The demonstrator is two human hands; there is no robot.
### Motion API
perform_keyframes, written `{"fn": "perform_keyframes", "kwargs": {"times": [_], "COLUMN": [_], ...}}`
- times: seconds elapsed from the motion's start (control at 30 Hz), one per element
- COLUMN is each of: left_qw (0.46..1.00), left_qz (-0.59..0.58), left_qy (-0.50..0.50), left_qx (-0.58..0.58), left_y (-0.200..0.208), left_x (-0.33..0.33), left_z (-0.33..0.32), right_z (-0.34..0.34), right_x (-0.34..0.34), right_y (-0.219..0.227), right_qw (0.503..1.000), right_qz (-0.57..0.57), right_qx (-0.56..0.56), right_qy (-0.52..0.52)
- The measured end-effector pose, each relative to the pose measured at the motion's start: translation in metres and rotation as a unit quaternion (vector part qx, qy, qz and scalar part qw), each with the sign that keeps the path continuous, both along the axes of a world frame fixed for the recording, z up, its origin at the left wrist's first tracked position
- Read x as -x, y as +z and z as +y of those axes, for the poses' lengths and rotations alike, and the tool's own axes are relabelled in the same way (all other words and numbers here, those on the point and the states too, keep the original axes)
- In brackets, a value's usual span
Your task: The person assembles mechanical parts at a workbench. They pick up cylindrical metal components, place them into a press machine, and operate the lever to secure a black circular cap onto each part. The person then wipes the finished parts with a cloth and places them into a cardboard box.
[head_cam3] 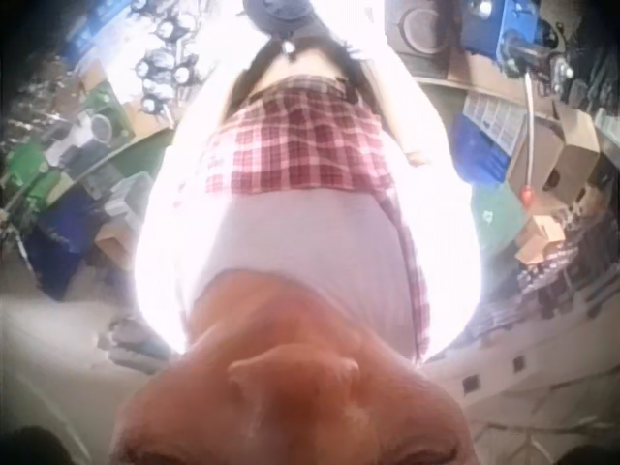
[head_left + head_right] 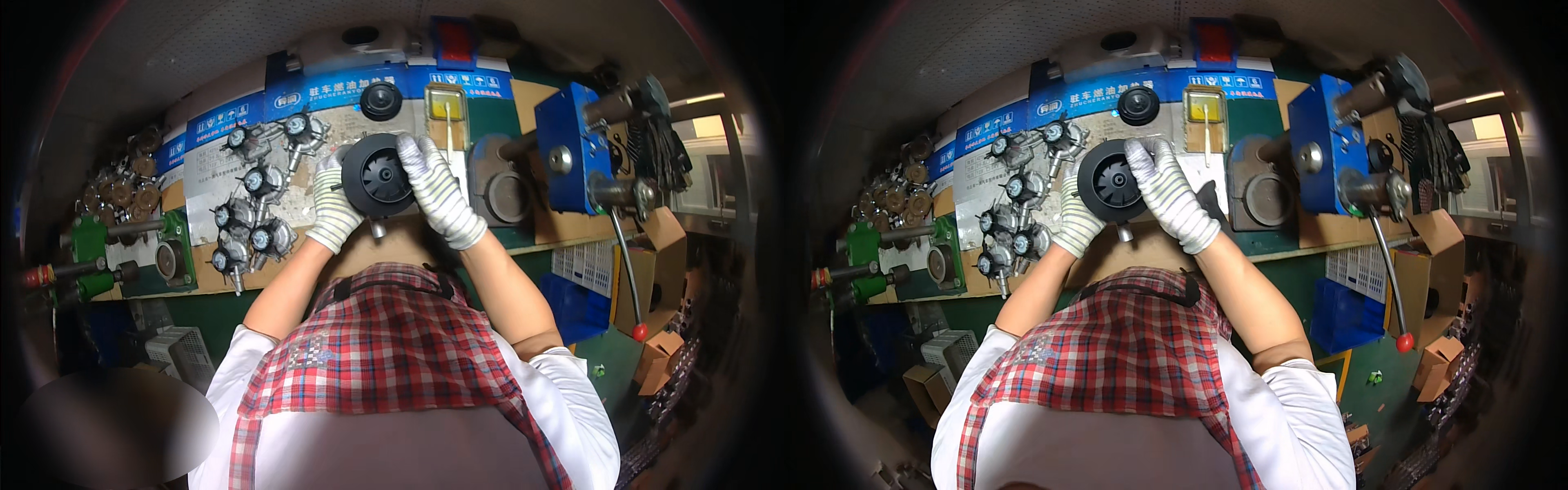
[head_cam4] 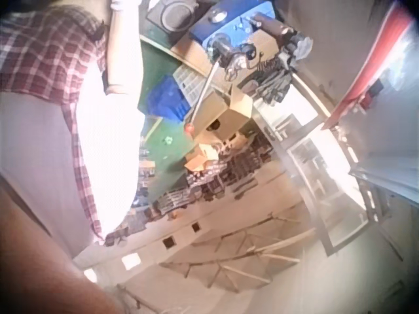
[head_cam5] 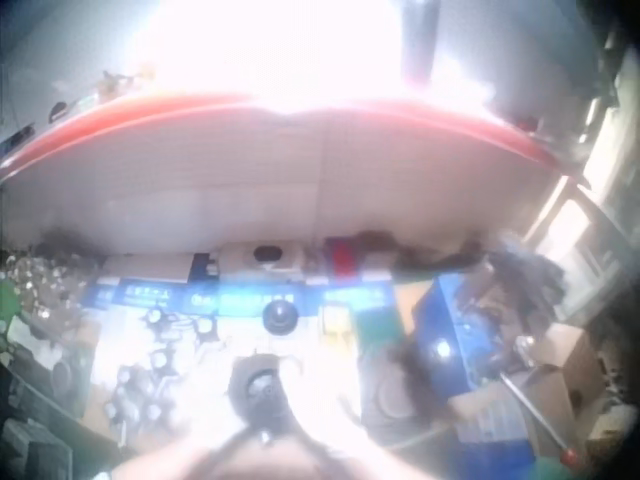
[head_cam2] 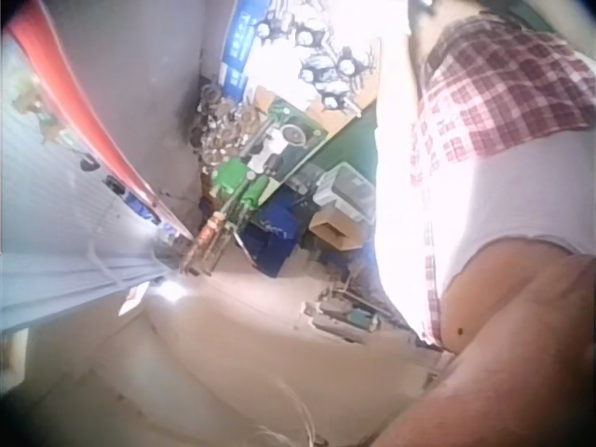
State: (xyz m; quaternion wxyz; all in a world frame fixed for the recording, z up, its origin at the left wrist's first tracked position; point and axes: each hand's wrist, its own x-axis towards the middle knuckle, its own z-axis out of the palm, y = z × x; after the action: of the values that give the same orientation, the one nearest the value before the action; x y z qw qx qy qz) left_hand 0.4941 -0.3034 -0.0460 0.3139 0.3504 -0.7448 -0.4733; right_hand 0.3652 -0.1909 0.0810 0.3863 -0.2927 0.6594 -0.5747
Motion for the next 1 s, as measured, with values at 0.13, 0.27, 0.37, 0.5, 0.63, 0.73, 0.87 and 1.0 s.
{"fn": "perform_keyframes", "kwargs": {"times": [0.13, 0.27, 0.37, 0.5, 0.63, 0.73, 0.87, 1.0], "left_qw": [0.976, 0.987, 0.997, 0.99, 0.932, 0.905, 0.871, 0.891], "left_qz": [-0.105, -0.042, 0.014, -0.031, -0.196, -0.122, -0.309, -0.377], "left_qy": [-0.042, -0.09, -0.061, -0.088, -0.248, -0.291, -0.381, -0.232], "left_qx": [0.188, 0.125, 0.044, 0.105, 0.179, -0.286, -0.017, 0.101], "left_y": [0.03, -0.002, -0.009, -0.008, 0.009, -0.105, -0.051, -0.023], "left_x": [0.016, 0.031, 0.053, 0.077, 0.099, 0.113, 0.17, 0.212], "left_z": [0.039, 0.069, 0.099, 0.124, 0.149, 0.171, 0.203, 0.2], "right_z": [0.036, 0.073, 0.101, 0.135, 0.16, 0.168, 0.21, 0.22], "right_x": [0.015, 0.026, 0.037, 0.054, 0.081, 0.125, 0.214, 0.227], "right_y": [-0.015, -0.019, -0.026, -0.03, -0.055, -0.105, -0.185, -0.208], "right_qw": [0.997, 0.99, 0.986, 0.987, 0.983, 0.993, 0.958, 0.273], "right_qz": [0.071, 0.139, 0.157, 0.141, 0.139, 0.048, 0.168, 0.894], "right_qx": [0.001, -0.033, -0.033, -0.056, -0.074, -0.089, -0.232, -0.357], "right_qy": [-0.004, -0.009, -0.034, -0.059, -0.093, -0.064, -0.009, -0.008]}}
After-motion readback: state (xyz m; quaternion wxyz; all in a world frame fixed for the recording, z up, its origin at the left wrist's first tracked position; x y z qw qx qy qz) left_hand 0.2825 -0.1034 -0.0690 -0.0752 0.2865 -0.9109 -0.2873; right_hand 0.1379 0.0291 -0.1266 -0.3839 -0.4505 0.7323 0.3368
